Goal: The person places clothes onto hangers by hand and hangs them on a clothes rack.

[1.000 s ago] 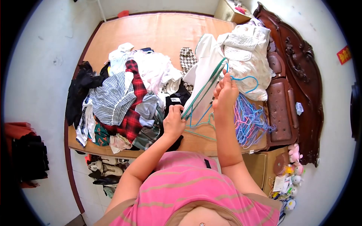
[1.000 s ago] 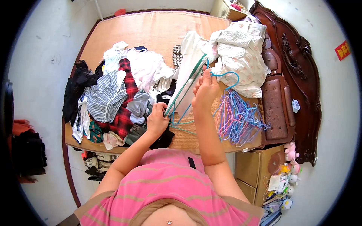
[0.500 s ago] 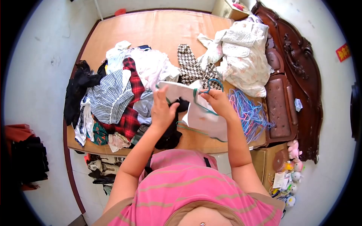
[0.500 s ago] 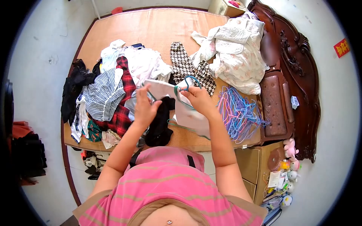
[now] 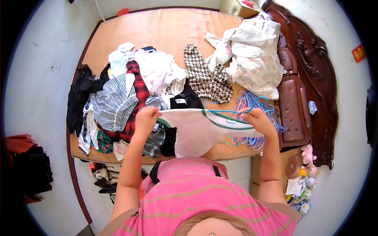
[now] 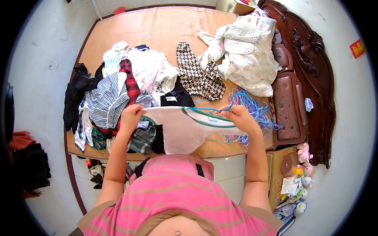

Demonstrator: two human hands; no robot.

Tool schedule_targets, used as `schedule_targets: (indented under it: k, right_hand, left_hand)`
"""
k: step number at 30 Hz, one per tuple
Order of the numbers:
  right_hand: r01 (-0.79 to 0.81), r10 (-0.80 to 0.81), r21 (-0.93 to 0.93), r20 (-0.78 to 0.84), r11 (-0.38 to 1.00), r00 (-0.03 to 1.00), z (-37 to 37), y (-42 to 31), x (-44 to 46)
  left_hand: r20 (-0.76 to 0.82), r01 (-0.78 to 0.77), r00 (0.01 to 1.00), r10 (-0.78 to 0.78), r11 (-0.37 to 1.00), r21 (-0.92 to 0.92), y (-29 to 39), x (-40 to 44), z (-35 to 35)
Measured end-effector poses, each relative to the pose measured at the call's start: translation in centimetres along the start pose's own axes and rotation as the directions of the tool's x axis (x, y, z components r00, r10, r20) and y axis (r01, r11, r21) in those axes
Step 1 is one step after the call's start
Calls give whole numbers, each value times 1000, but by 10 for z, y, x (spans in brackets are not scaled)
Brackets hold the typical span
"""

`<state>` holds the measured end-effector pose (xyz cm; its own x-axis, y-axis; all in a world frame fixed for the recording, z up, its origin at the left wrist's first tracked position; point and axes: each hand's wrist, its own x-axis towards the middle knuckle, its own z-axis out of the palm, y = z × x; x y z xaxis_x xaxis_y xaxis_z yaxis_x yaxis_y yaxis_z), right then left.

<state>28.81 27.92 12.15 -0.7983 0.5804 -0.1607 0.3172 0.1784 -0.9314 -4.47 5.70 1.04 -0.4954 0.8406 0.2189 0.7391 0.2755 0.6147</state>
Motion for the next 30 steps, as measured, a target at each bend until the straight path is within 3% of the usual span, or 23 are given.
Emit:
schedule_targets:
  k: [2, 4, 5, 6, 8, 11, 13, 15, 18, 19, 20, 22, 25, 27, 30]
  right_hand:
    - [22, -22, -99, -4, 995, 1000, 5, 17, 16]
    - [-41, 0, -384, -106, 922, 994, 9, 38, 38]
    - [32, -111, -401, -177, 916, 978, 10, 48, 50]
    - [33, -110, -396, -172, 918, 979, 6, 55, 64]
    - [108, -405, -617, -366, 780, 838, -6, 65, 93]
    - [106, -516, -661, -465, 743, 719, -26, 43, 124]
    - [113, -560, -687, -474, 718, 679, -37, 29, 144]
    - [296, -737, -723, -420, 625, 529, -40, 13, 163]
    - [228, -726, -788, -358, 572, 587, -28, 8, 181]
    - [174, -751, -865, -289, 470, 593, -23, 20, 192]
    - [255, -771, -851, -240, 460, 589, -12, 28, 198]
    - [193, -680, -893, -154, 406, 717, 11, 67, 216]
    - [53, -363, -940, -79, 338, 929, 60, 154, 233]
    - [-79, -137, -948, -127, 310, 982, 97, 211, 224]
    - [-246, 167, -936, -208, 253, 964, 147, 277, 191]
  left_hand:
    - [109, 55, 993, -43, 992, -113, 11, -8, 9]
    - [135, 127, 985, -105, 976, -174, 25, -11, 16]
    - [136, 131, 985, -108, 977, -170, 23, -13, 18]
    - [180, 141, 976, -119, 983, -117, 19, -14, 22]
    - [226, 158, 964, -141, 986, -57, 8, -20, 29]
    - [342, 185, 916, -208, 978, 99, -10, -31, 32]
    - [336, 192, 916, -221, 974, 118, -26, -43, 38]
    - [327, 204, 914, -239, 969, 139, -38, -52, 42]
    - [357, 331, 859, -368, 930, 162, -49, -63, 41]
    - [351, 356, 852, -389, 921, 159, -54, -67, 42]
    - [345, 381, 844, -412, 911, 156, -60, -71, 44]
    - [334, 409, 833, -441, 898, 163, -74, -77, 47]
    - [318, 436, 816, -483, 875, 209, -92, -76, 46]
    - [294, 443, 815, -499, 864, 239, -112, -72, 49]
    - [239, 461, 819, -523, 845, 270, -142, -55, 50]
